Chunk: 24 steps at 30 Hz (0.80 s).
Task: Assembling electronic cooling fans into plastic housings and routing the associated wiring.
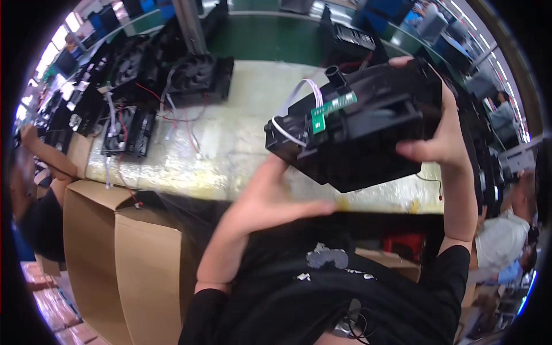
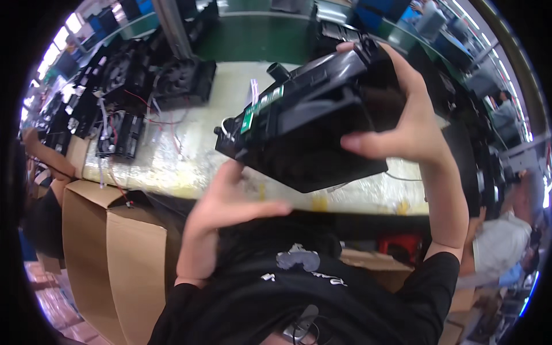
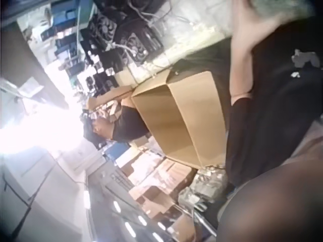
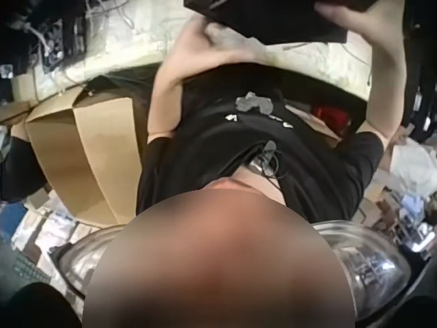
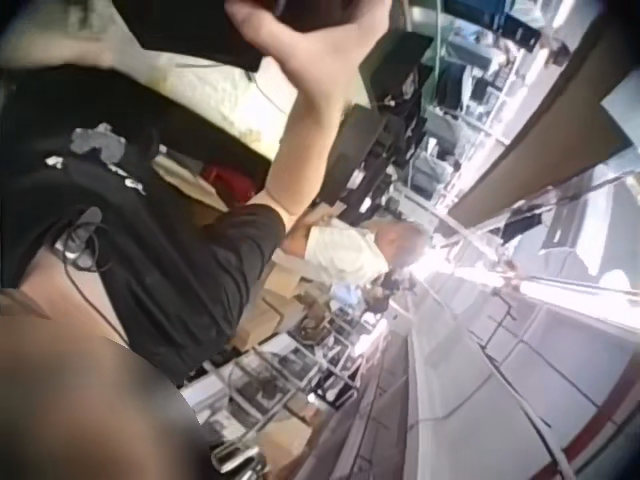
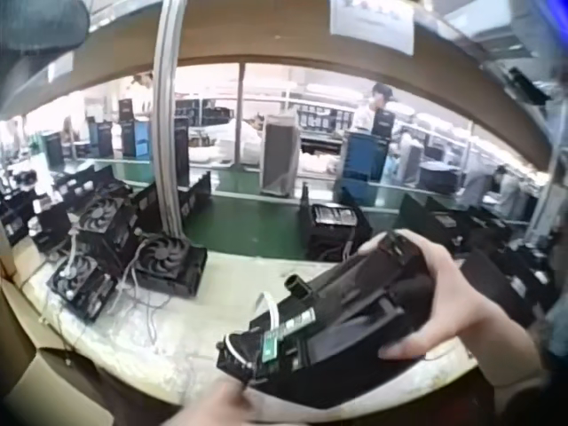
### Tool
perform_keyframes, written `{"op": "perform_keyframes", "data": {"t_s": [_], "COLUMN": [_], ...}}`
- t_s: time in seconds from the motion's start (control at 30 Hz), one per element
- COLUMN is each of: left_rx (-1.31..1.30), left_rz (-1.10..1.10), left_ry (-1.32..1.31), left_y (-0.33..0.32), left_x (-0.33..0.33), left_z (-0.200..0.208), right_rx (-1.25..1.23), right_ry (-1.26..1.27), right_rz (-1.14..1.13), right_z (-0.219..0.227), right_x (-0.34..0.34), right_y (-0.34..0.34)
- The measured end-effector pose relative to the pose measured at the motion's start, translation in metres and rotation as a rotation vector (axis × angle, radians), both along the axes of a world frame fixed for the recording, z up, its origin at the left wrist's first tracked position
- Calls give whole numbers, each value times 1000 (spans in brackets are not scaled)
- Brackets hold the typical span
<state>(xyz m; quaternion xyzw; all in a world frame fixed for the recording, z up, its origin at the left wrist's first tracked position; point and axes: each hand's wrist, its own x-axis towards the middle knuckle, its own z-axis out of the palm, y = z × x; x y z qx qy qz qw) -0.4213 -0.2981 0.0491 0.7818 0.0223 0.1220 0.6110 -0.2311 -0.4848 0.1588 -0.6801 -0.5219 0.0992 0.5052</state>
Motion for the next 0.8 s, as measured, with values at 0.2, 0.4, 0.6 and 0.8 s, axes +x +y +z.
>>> {"op": "perform_keyframes", "data": {"t_s": [0.2, 0.4, 0.6, 0.8], "left_rx": [499, -120, -35, 243], "left_rz": [269, -220, -142, 64], "left_ry": [-572, -121, 163, 24], "left_y": [16, -5, -12, -23], "left_x": [-11, 14, 7, -33], "left_z": [21, 0, 21, -3], "right_rx": [-152, -149, -298, -316], "right_ry": [136, 154, 15, 157], "right_rz": [-77, -109, -46, -204], "right_z": [1, -5, 2, -25], "right_x": [-50, -45, -26, -22], "right_y": [-40, -56, -85, -82]}}
